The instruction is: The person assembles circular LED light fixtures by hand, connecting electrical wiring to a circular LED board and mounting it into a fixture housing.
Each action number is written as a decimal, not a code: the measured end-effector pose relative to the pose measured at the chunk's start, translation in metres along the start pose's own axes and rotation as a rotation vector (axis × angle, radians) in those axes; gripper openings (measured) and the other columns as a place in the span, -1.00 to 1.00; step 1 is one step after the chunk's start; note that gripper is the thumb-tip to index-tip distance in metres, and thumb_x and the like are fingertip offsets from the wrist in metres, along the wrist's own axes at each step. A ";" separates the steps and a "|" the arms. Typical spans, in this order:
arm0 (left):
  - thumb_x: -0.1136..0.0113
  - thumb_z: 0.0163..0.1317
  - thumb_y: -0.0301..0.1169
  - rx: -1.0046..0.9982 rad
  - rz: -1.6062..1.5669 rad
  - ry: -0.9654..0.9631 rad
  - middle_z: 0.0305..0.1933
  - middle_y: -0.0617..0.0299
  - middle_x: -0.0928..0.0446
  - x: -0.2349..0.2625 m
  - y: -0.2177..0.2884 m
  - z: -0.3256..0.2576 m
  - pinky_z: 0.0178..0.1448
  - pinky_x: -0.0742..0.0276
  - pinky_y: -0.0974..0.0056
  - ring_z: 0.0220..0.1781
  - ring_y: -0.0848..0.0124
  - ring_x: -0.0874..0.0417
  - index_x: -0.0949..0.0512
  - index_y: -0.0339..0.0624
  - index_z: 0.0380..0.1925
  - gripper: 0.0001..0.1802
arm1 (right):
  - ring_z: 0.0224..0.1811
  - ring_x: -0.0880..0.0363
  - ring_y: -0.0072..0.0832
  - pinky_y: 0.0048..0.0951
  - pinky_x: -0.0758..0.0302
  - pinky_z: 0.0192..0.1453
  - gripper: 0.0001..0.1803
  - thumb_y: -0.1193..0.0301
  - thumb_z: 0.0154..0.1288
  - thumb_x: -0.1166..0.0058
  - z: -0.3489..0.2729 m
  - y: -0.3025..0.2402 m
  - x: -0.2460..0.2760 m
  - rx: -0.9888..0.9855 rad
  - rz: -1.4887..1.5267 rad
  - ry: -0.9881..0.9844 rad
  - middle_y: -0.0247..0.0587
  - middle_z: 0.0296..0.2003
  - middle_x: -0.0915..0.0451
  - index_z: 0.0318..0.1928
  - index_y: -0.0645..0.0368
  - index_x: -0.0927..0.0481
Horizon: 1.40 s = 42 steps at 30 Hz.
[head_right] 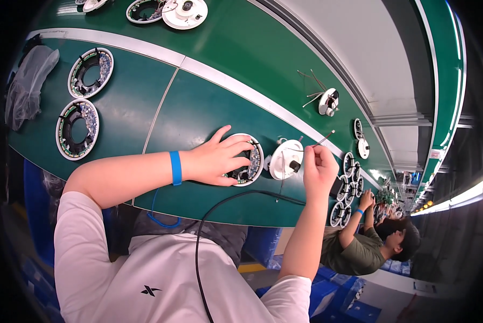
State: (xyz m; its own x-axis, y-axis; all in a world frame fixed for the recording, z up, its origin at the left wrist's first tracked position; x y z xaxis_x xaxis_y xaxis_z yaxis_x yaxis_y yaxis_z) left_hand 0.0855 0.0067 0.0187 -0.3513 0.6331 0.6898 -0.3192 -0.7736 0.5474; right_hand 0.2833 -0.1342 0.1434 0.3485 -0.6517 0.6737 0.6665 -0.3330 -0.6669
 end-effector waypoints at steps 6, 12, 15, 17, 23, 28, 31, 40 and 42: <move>-0.46 0.14 -0.08 0.010 -0.006 0.003 0.42 0.02 -0.32 -0.001 -0.002 0.003 0.60 0.08 -0.51 0.66 0.05 -0.13 -0.62 -0.01 0.10 -0.46 | -0.49 -0.35 -0.86 -0.75 -0.25 -0.39 -0.83 0.55 0.48 -0.24 -0.003 -0.022 0.023 0.078 0.001 0.064 -0.56 -0.48 -0.49 -0.32 0.28 -0.58; -0.47 0.14 -0.07 0.007 -0.007 -0.032 0.42 0.02 -0.32 -0.004 0.001 0.001 0.60 0.09 -0.51 0.66 0.06 -0.12 -0.61 -0.01 0.12 -0.44 | -0.39 -0.46 -0.69 -0.68 -0.34 -0.34 -0.93 0.74 0.36 -0.15 -0.038 -0.012 0.038 0.207 0.102 -0.068 -0.32 -0.38 -0.56 -0.25 0.36 -0.60; -0.47 0.14 -0.07 0.000 -0.002 -0.041 0.43 0.01 -0.32 -0.004 -0.002 0.000 0.60 0.10 -0.51 0.67 0.06 -0.11 -0.61 -0.01 0.12 -0.43 | -0.31 -0.50 -0.64 -0.68 -0.38 -0.29 -0.78 0.76 0.25 -0.06 -0.050 0.008 0.036 0.097 0.301 -0.161 -0.29 -0.30 -0.57 -0.11 0.34 -0.62; -0.46 0.14 -0.07 0.002 0.001 -0.041 0.43 0.01 -0.33 -0.003 -0.004 -0.001 0.60 0.10 -0.50 0.66 0.06 -0.12 -0.61 -0.01 0.12 -0.43 | -0.30 -0.51 -0.65 -0.65 -0.39 -0.29 -0.76 0.70 0.26 -0.06 -0.048 0.056 0.035 -0.074 0.330 -0.065 -0.32 -0.25 -0.57 -0.07 0.30 -0.63; -0.46 0.14 -0.06 0.016 0.015 -0.023 0.41 0.00 -0.34 0.001 -0.001 0.002 0.60 0.08 -0.49 0.66 0.06 -0.14 -0.60 -0.03 0.12 -0.43 | -0.02 -0.59 -0.52 -0.41 -0.58 -0.07 -0.50 0.17 0.49 -0.23 -0.042 0.114 0.008 -0.582 0.097 0.161 -0.26 0.05 -0.63 0.30 0.15 -0.56; -0.46 0.08 -0.10 0.090 0.029 -0.016 0.40 -0.01 -0.35 0.006 -0.003 0.002 0.57 -0.02 -0.46 0.63 0.03 -0.19 -0.60 -0.08 0.10 -0.41 | 0.28 -0.52 -0.32 -0.29 -0.47 0.34 -0.27 0.20 0.54 -0.19 -0.038 0.104 -0.032 -0.562 0.216 -0.111 0.01 0.36 -0.46 0.55 0.22 -0.27; -0.46 0.04 -0.13 0.089 0.033 0.037 0.38 -0.03 -0.36 0.004 -0.002 -0.003 0.53 -0.15 -0.37 0.58 0.00 -0.23 -0.59 -0.11 0.09 -0.39 | 0.39 -0.46 -0.27 -0.29 -0.36 0.49 -0.18 0.29 0.46 -0.26 -0.047 0.104 -0.043 -0.471 0.244 -0.199 0.04 0.45 -0.35 0.57 0.30 -0.18; -0.47 -0.02 -0.20 0.039 0.007 0.108 0.38 -0.03 -0.35 0.008 -0.004 0.008 0.46 -0.27 -0.19 0.52 -0.02 -0.28 -0.60 -0.15 0.09 -0.37 | 0.39 -0.46 -0.22 -0.23 -0.37 0.50 -0.09 0.45 0.10 -0.34 -0.034 0.106 -0.012 -0.253 0.091 -0.488 -0.05 0.41 -0.41 0.51 0.22 -0.33; -0.47 -0.03 -0.20 0.036 -0.019 0.095 0.38 -0.04 -0.34 0.009 -0.004 0.007 0.47 -0.27 -0.15 0.52 -0.02 -0.28 -0.60 -0.15 0.10 -0.37 | 0.40 -0.47 -0.18 -0.22 -0.37 0.51 -0.09 0.45 0.11 -0.35 -0.034 0.087 -0.008 -0.109 -0.053 -0.537 -0.01 0.38 -0.45 0.52 0.20 -0.33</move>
State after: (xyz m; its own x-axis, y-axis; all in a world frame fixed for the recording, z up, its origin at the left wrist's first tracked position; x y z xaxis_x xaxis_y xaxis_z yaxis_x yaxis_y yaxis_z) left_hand 0.0900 0.0155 0.0264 -0.4282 0.6459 0.6320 -0.2955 -0.7610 0.5775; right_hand 0.3163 -0.1814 0.0689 0.6228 -0.2022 0.7558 0.6303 -0.4427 -0.6378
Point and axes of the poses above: each hand's wrist, its own z-axis towards the middle knuckle, its own x-axis out of the back of the hand, y = z × x, the point moved 5 cm from there along z, towards the middle knuckle
